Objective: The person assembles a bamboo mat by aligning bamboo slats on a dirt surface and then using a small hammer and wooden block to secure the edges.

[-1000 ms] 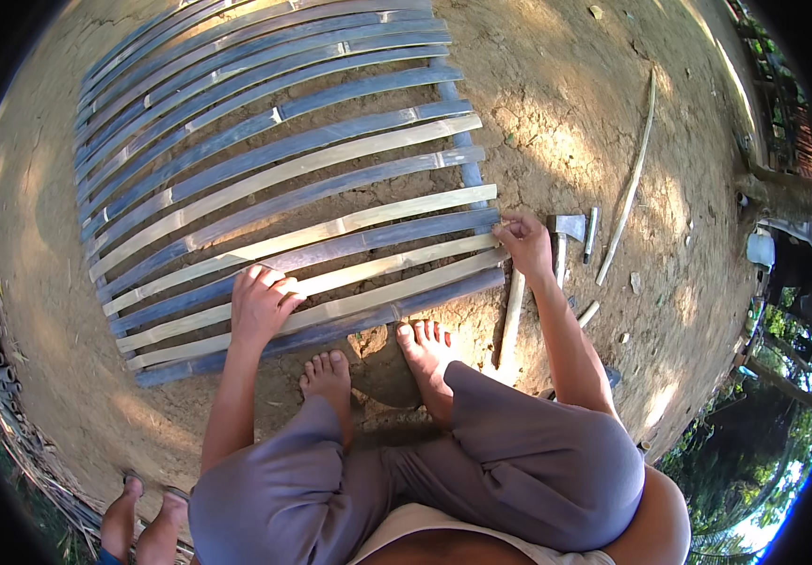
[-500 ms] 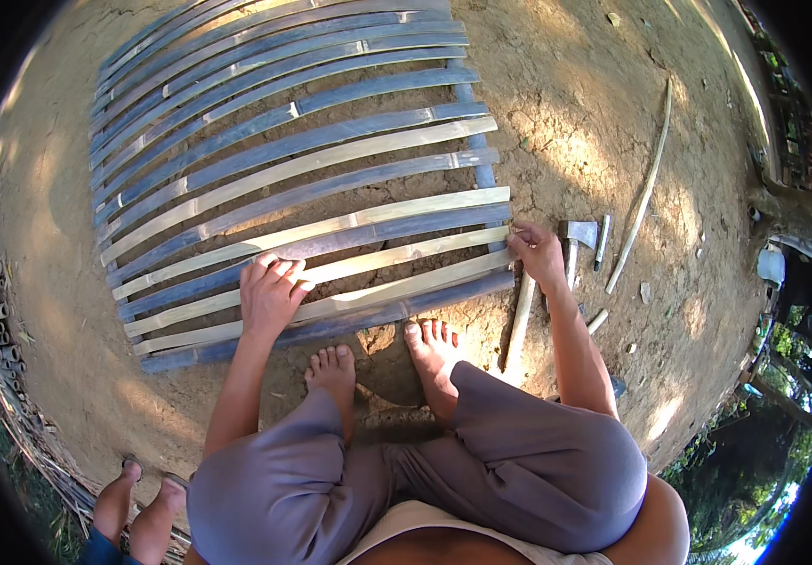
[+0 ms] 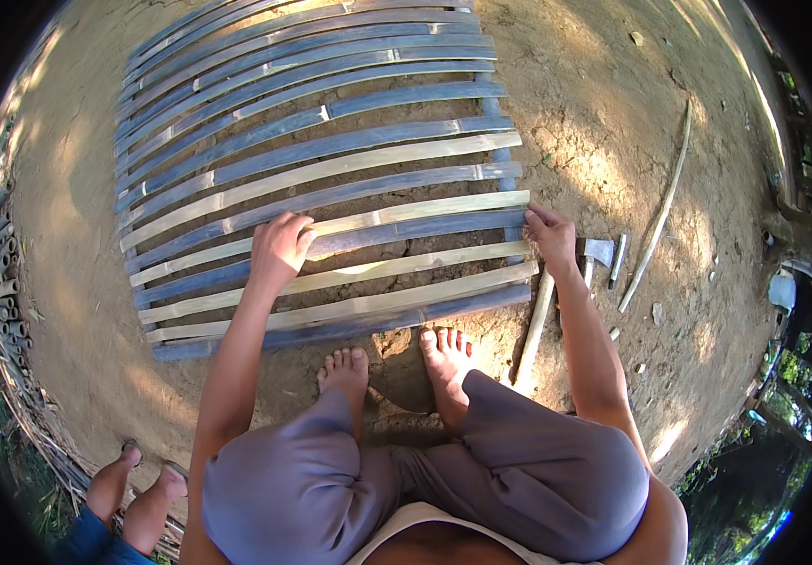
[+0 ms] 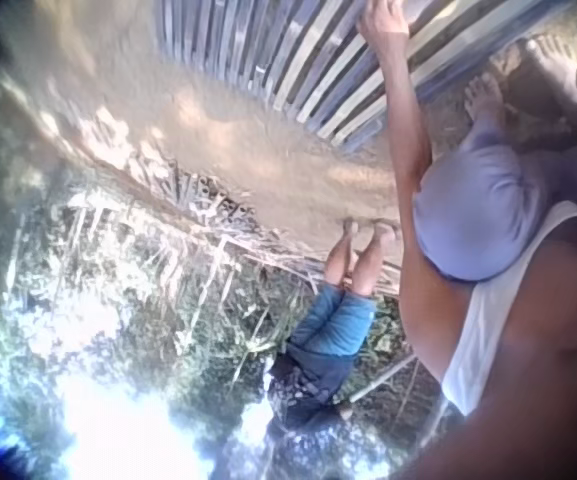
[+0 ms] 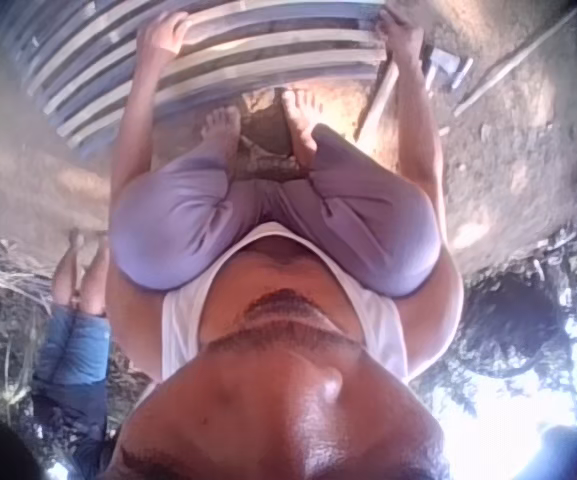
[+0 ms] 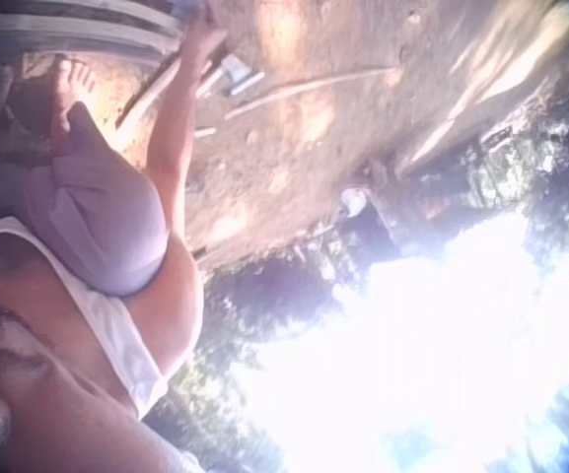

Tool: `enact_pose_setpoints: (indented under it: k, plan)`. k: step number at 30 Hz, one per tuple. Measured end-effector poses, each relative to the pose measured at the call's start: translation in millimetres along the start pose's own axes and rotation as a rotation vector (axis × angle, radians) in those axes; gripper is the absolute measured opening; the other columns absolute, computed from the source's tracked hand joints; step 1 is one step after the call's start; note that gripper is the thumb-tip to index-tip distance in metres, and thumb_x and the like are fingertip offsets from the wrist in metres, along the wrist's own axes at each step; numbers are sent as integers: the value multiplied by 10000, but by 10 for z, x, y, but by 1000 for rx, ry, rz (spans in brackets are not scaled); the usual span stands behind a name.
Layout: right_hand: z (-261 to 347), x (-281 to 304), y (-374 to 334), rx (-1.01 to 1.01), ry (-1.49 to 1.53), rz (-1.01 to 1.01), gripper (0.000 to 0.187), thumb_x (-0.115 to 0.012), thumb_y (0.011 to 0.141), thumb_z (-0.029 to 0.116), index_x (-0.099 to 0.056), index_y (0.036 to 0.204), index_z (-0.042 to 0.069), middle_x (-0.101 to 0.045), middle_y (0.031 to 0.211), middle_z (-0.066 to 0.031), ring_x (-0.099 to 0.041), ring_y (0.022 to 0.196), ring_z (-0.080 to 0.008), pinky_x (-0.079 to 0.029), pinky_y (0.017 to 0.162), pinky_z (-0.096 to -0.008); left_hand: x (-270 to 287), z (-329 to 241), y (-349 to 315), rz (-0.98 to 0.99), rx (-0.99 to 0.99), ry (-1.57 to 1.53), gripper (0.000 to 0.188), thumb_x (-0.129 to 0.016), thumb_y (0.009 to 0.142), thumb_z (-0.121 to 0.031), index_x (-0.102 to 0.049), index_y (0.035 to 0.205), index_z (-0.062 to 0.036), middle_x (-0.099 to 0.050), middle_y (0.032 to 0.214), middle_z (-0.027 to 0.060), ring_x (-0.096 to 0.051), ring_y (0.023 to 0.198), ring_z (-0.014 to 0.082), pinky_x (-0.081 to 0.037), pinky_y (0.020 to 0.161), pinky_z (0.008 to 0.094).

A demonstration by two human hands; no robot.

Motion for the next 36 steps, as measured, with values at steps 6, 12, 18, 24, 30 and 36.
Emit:
enact_pose_setpoints:
  k: [6, 12, 18, 24, 30, 36]
  plan:
    - [-48, -82, -64, -69, 16, 62, 326, -699, 969, 161, -697, 1275, 49, -701, 918, -16, -583, 747, -72, -486, 640, -241, -180, 356, 17, -294, -50, -19, 172, -672, 883, -183, -716, 1039, -126, -698, 974, 83, -657, 970, 296, -505, 809, 463]
    - [1, -106, -112, 8, -111, 110, 350, -655, 1008, 218, -668, 1316, 53, -690, 980, -3, -606, 781, -67, -489, 637, -225, -176, 314, -86, -516, -181, 28, 221, -735, 805, -114, -724, 1024, -82, -698, 995, 82, -660, 952, 281, -496, 869, 446]
    - [-4, -167, -184, 4, -98, 82, 364, -616, 1031, 283, -662, 1317, 63, -674, 957, 26, -584, 771, -51, -458, 620, -216, 30, 335, -606, -795, -142, 14, 174, -753, 813, -116, -714, 969, -50, -702, 961, 101, -657, 976, 312, -504, 878, 440]
    - [-173, 64, -413, -105, -89, 168, 321, -585, 1040, 386, -700, 1033, 86, -505, 772, 86, -407, 668, -15, -315, 551, -225, -433, 1200, -1849, -1120, 690, -331, 314, -717, 884, -162, -637, 1168, -53, -633, 1082, 119, -588, 1013, 276, -470, 896, 395]
    - [-209, -120, -603, -23, -51, 277, 263, -652, 1011, 285, -718, 1095, 44, -628, 858, 66, -492, 752, -9, -385, 632, -210, -1161, 2003, -2605, -1111, 1418, -1357, 545, -656, 948, -385, -502, 1363, -67, -564, 1242, 99, -546, 1063, 245, -477, 900, 398]
    - [-148, -145, -711, -125, 280, 288, 201, -656, 992, 166, -721, 1069, -9, -724, 948, -18, -633, 848, -86, -503, 764, -273, -1100, 2166, -2579, -995, 1353, -1656, 668, -481, 979, -616, -472, 1432, -125, -540, 1292, 85, -535, 1069, 250, -482, 884, 427]
Point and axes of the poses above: each hand's wrist, its own y-axis towards the middle knuckle, its own x-axis out of the back of the hand, z = x × y, the point moved 4 cm from there along y, towards the middle knuckle
